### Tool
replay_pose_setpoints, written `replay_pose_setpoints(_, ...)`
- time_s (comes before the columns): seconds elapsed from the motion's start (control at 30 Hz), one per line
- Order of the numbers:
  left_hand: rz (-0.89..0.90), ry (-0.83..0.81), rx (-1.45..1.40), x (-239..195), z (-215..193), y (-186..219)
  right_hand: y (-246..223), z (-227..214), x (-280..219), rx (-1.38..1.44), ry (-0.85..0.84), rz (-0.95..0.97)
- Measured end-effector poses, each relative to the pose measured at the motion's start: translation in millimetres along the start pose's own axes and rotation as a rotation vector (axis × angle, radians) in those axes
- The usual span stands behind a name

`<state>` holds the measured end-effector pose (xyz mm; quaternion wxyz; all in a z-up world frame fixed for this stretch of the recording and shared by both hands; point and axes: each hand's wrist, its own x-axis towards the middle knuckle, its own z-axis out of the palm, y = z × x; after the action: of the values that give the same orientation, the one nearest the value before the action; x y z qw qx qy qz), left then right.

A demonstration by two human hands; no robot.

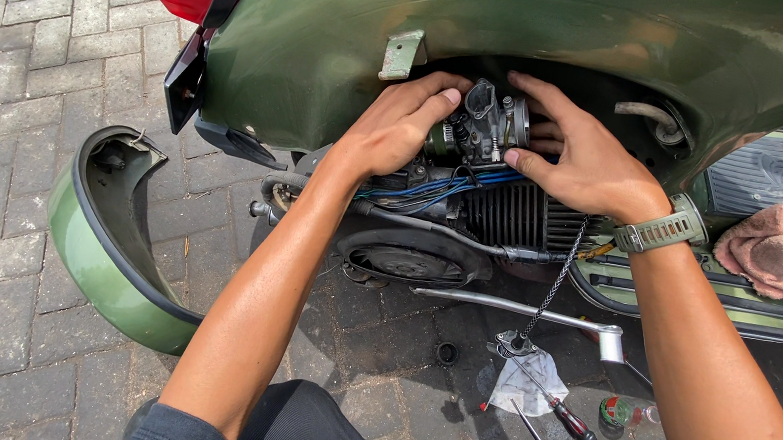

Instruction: The person disassembles a scooter carburetor using a screwdriver, then reinstalls it onto the engine. They connect the throttle cable and tighten the mounting screws to secure the carburetor in place.

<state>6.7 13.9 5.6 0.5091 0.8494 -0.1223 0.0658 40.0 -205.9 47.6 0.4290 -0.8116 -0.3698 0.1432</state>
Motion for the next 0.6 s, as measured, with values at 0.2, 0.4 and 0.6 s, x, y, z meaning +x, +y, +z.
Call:
replay_pose_setpoints(0.2,-0.183,0.029,0.084,10.8,6.2,-15.3,12.0,3.7,0.5,0.005,0.022,-0.019)
replay_pose_setpoints(0.4,-0.217,-0.061,0.254,11.9,5.2,-20.1,17.5,2.8,5.9,-0.039,0.006,-0.028)
replay_pose_setpoints(0.6,-0.18,-0.052,0.225,10.1,7.9,-24.2,38.4,2.3,12.3,-0.008,0.026,-0.007)
